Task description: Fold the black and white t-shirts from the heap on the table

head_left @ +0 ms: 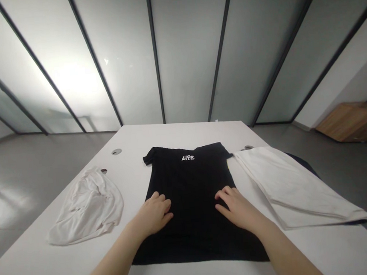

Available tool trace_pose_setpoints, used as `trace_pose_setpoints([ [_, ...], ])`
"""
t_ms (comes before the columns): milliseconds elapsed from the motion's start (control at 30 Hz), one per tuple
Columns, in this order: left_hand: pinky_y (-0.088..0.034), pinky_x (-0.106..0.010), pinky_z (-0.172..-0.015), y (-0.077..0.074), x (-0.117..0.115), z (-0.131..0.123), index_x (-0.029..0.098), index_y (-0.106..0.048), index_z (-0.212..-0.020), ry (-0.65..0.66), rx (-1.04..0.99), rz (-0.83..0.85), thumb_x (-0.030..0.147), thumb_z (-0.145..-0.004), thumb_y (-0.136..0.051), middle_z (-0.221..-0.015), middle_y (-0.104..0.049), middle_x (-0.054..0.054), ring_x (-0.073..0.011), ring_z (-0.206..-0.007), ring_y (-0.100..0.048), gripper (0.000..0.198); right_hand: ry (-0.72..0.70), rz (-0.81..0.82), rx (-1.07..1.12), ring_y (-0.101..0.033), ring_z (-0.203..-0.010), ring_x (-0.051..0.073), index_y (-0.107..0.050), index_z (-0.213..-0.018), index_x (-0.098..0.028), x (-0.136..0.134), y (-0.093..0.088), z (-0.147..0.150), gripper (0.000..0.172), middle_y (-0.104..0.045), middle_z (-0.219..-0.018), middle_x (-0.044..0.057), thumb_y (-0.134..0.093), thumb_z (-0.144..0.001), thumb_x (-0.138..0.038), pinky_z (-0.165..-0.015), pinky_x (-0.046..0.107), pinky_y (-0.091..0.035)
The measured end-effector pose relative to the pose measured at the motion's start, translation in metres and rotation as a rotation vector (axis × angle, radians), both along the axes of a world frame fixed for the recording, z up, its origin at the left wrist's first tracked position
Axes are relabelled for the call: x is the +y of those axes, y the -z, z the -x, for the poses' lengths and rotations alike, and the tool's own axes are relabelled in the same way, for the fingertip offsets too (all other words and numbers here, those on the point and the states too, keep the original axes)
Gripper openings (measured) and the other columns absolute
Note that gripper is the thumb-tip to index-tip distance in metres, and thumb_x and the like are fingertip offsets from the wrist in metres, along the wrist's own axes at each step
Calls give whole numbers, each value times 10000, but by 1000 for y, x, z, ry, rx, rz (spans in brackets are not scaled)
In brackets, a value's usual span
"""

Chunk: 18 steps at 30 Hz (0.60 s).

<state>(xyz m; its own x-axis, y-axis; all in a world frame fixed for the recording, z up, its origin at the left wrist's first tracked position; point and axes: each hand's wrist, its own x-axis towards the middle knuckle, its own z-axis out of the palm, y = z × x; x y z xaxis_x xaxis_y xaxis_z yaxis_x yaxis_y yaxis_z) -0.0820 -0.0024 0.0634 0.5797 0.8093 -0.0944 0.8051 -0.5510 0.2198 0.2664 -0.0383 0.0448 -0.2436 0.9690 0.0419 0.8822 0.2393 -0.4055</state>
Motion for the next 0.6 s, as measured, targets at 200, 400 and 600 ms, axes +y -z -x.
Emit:
trace_pose_setpoints([
  [200, -493, -398, -693, -24, -13, -21, 263, -704, -868, -102, 138, 166, 536, -859, -724, -850, -726, -80, -316, -789, -722, 273, 59, 112, -97, -671, -852, 245, -680, -852, -259, 3, -18, 20, 185, -686, -937, 59, -639, -986, -380, -751, 352, -500],
  [400, -524, -430, -963, -24, 46, -76, 234, -724, -1170, -193, -193, -208, 473, -1046, -490, -1160, -762, -121, -304, -1102, -704, 356, 114, -178, -80, -609, -1301, 329, -667, -1373, -199, 59, -6, 61, 406, -657, -1413, 163, -518, -1059, -408, -1103, 448, -461],
  [600, -391, -468, -1223, 35, 94, -72, 174, -639, -1445, -322, -168, -236, 314, -1063, -464, -1569, -593, -124, -318, -1521, -458, 442, 279, -79, -202, -336, -1578, 412, -509, -1605, -218, 96, 33, 41, 584, -410, -1700, 157, -413, -1093, -483, -1253, 581, -290],
])
